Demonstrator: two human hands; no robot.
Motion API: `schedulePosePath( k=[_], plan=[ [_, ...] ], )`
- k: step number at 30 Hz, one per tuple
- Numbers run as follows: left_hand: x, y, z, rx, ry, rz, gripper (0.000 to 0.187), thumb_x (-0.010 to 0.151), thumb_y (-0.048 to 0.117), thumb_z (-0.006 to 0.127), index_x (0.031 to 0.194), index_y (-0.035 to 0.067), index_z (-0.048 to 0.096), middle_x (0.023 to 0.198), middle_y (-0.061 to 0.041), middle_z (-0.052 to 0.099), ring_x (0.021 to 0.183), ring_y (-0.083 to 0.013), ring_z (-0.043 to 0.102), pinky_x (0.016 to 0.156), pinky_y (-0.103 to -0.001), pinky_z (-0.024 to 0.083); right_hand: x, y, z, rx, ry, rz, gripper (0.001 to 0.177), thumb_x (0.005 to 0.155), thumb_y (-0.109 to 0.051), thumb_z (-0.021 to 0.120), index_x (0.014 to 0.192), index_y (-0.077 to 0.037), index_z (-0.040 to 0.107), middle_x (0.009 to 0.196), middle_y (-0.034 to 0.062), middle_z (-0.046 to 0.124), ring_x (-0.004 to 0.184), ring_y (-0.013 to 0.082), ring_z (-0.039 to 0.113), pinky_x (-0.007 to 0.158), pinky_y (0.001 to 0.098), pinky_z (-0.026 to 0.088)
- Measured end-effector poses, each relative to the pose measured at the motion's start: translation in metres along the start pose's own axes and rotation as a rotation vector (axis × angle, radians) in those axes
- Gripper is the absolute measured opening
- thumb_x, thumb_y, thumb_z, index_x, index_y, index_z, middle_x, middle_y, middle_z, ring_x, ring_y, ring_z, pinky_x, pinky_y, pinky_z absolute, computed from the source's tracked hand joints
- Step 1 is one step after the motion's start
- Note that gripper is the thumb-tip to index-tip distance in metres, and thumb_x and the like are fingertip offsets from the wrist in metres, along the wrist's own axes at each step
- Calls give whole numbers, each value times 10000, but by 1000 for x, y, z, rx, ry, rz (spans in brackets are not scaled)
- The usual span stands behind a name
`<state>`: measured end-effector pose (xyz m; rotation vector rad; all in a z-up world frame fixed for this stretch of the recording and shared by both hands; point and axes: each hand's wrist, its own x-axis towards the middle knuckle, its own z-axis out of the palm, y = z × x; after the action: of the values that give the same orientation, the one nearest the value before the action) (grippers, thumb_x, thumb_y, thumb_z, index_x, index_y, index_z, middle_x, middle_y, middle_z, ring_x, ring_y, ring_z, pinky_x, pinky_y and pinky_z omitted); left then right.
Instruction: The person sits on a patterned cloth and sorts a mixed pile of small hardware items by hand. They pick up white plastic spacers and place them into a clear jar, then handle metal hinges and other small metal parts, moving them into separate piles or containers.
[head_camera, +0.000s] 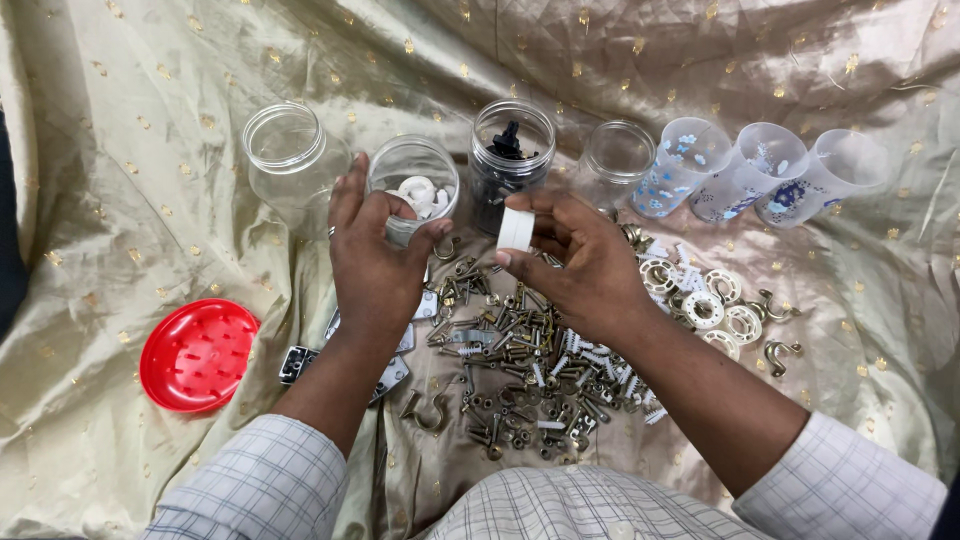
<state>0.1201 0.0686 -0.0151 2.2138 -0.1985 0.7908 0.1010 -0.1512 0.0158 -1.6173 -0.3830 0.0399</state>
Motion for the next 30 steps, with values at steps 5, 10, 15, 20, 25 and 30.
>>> schedulePosePath(
  k=[5, 10, 15, 20, 25, 30],
  plan=[
    [-4, 9, -5, -147, -12, -31, 642, 808, 260, 917, 1241, 25, 505, 1483, -258, 520, 1410, -418, 508, 1148, -464, 432, 27, -9, 18, -266, 16, -211, 459, 914, -80, 792, 1316, -13, 581, 1242, 95, 602, 1155, 164, 684, 1002, 314, 605],
    [-2, 14, -6, -186, -24, -86, 981, 772, 228, 891, 1542, -6, 330, 1472, -238, 521, 1384, -381, 547, 1132, -432, 460, 55, -7, 38, -512, 55, -310, 462, 908, -181, 830, 1293, -35, 619, 1258, 118, 624, 1180, 232, 668, 1016, 358, 566],
    [7, 9, -5, -14, -43, -62, 886, 746, 184, 914, 1482, 25, 446, 1440, -219, 559, 1353, -385, 557, 1130, -447, 458, 68, 10, 47, -660, 90, -435, 492, 908, -176, 831, 1335, -76, 610, 1345, 148, 591, 1305, 312, 596, 1127, 423, 498],
    [13, 11, -1, -4, -82, -132, 850, 760, 194, 884, 1479, 51, 455, 1425, -208, 561, 1331, -378, 556, 1108, -448, 456, 69, 20, 46, -658, 96, -437, 589, 899, -151, 829, 1425, -123, 565, 1467, 186, 512, 1407, 351, 515, 1185, 432, 455],
    [16, 14, 2, -8, -77, -107, 836, 794, 211, 874, 1495, 54, 447, 1431, -216, 556, 1343, -379, 545, 1115, -455, 453, 73, 18, 40, -655, 81, -337, 646, 875, -161, 835, 1447, -129, 538, 1493, 192, 493, 1428, 352, 479, 1186, 430, 424],
    [17, 15, 1, -7, -99, -147, 850, 809, 222, 871, 1513, 44, 429, 1430, -223, 552, 1339, -383, 546, 1111, -456, 447, 71, 12, 38, -684, 92, -388, 497, 909, -130, 832, 1347, -85, 602, 1468, 177, 548, 1422, 354, 478, 1176, 448, 407]
  ],
)
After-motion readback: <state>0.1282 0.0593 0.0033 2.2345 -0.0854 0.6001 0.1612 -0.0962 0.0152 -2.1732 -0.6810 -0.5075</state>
